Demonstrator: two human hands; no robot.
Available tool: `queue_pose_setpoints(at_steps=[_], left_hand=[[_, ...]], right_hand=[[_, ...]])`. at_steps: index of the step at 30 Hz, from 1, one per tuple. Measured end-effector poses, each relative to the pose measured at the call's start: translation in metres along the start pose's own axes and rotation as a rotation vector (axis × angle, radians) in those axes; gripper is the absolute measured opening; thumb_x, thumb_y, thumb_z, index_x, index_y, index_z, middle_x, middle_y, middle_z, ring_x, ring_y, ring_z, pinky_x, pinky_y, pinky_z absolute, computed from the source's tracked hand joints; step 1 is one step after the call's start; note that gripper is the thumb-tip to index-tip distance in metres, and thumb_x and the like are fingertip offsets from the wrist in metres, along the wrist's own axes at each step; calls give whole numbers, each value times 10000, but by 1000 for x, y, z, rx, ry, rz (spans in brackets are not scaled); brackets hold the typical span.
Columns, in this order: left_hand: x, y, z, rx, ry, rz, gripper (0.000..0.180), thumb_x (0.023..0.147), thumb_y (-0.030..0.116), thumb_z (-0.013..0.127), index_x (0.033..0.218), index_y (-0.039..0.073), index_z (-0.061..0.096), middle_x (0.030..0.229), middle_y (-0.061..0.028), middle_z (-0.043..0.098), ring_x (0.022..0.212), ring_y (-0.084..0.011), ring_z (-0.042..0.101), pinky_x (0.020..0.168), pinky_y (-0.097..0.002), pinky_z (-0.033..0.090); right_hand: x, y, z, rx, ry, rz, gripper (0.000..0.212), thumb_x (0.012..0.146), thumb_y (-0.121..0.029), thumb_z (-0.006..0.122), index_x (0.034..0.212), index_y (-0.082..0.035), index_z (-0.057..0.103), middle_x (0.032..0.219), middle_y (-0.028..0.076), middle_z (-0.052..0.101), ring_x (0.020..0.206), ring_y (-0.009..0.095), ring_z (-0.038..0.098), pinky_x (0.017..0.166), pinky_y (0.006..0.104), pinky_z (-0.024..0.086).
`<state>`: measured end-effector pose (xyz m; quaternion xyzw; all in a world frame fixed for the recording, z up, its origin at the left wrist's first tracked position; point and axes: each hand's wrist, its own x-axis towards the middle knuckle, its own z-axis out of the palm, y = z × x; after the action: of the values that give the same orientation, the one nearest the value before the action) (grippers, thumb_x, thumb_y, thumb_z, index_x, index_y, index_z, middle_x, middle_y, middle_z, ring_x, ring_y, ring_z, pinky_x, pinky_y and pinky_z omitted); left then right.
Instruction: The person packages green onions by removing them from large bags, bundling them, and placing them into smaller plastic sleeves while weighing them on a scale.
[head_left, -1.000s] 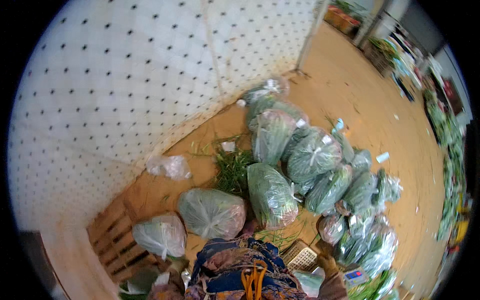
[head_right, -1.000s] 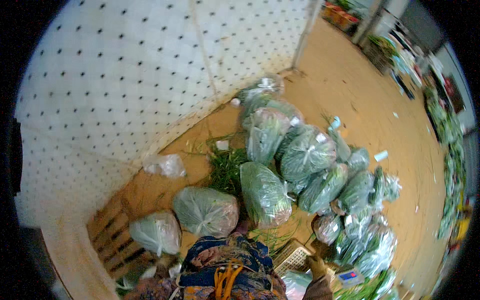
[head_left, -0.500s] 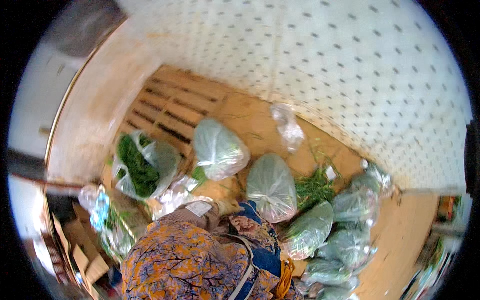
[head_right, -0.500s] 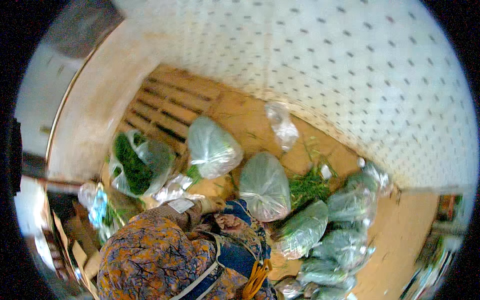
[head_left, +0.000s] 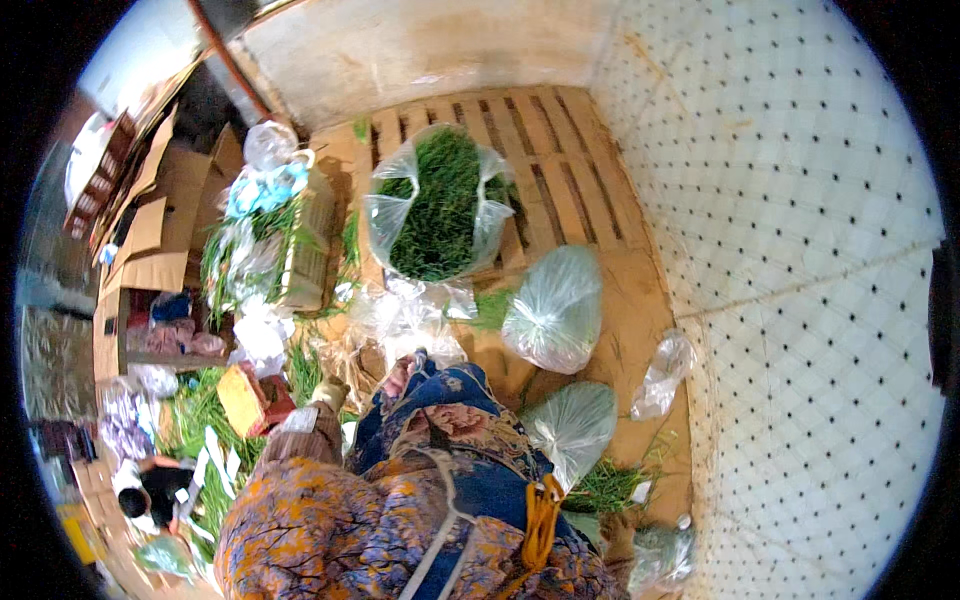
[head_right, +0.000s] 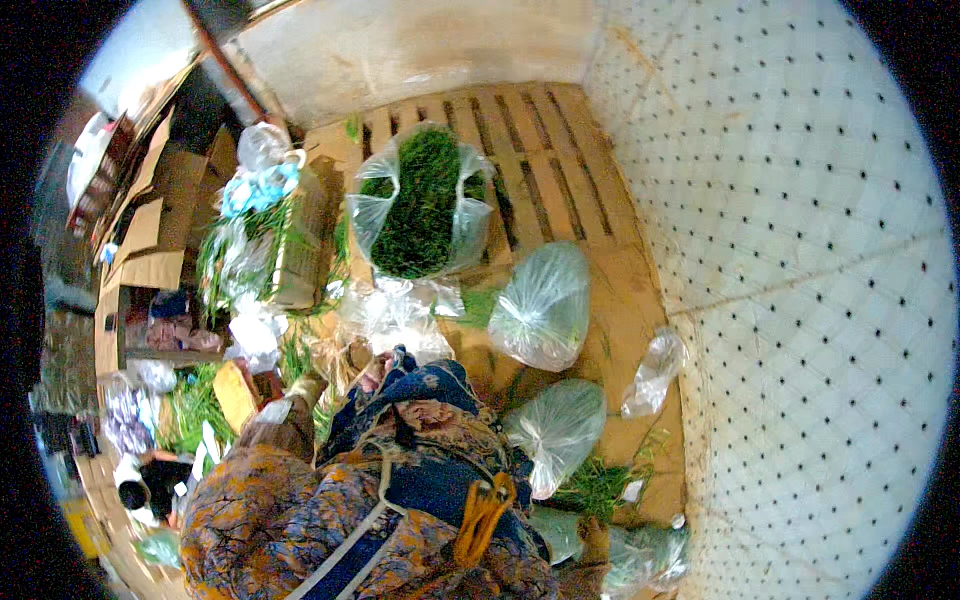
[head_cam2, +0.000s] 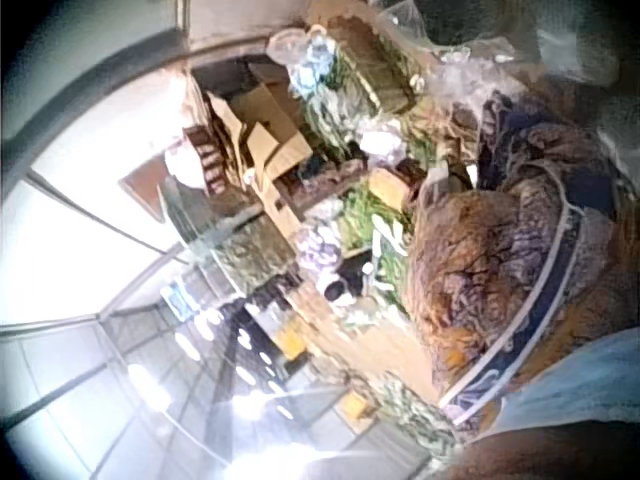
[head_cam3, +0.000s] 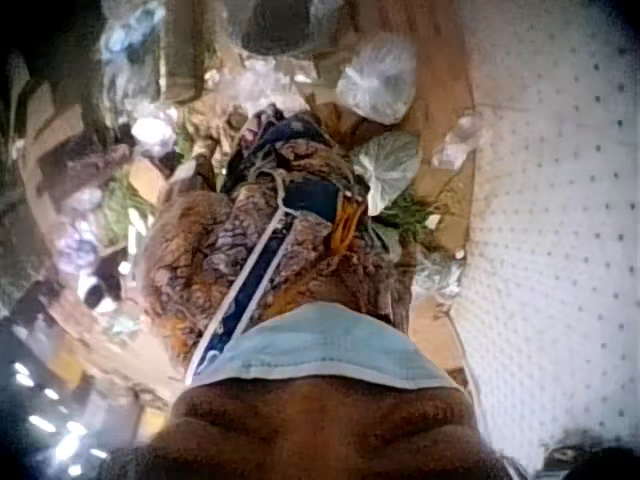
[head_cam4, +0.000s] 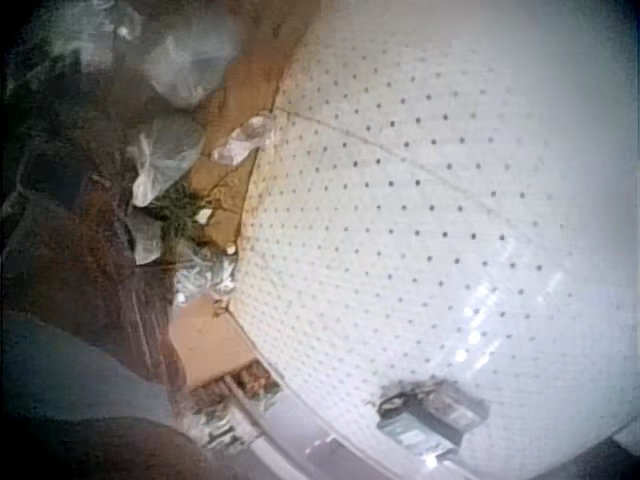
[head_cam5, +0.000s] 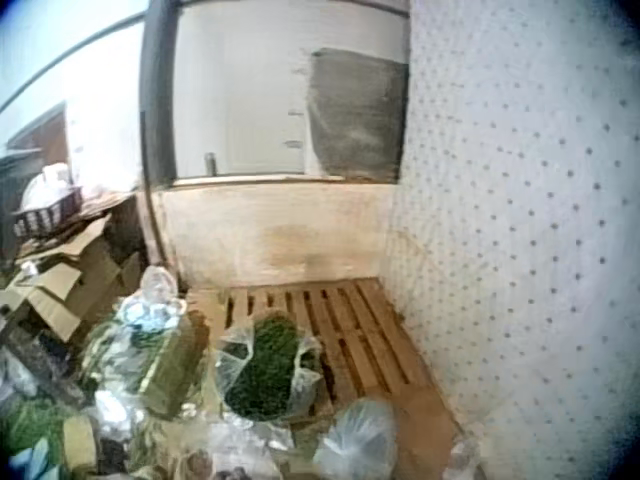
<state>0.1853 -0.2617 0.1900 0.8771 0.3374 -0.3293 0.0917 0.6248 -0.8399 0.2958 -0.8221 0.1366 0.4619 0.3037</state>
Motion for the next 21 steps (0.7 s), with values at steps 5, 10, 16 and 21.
queue_pose_setpoints(at_steps=[5,10,16,21], left_hand=[[-51,2,27,-757,83,-509,552,749,392,610,1137,15,500,1077,-195,559,1016,-306,530,828,-346,431],[-4,-6,-32,-1374,338,-600,516,792,222,601,1232,20,422,1195,-172,497,1098,-277,484,915,-305,376],[66,20,-169,-1463,400,-310,647,783,348,573,1274,-7,344,1171,-208,497,1102,-282,473,921,-315,368],[128,14,-260,-1588,419,-175,676,802,307,590,1321,19,266,1193,-158,482,1097,-241,463,909,-317,378]], right_hand=[[77,-123,28,184,-131,-290,181,812,-142,535,920,-3,576,700,36,551,555,110,490,505,250,418],[83,-270,117,-107,-324,-583,239,838,-167,520,1002,4,556,874,72,581,713,150,553,624,249,453],[94,-385,223,136,-558,-527,292,828,-170,538,1034,37,543,864,91,599,705,152,555,625,263,446],[87,-507,296,310,-792,-524,289,843,-170,538,1056,24,522,913,89,585,846,171,560,704,272,458]])
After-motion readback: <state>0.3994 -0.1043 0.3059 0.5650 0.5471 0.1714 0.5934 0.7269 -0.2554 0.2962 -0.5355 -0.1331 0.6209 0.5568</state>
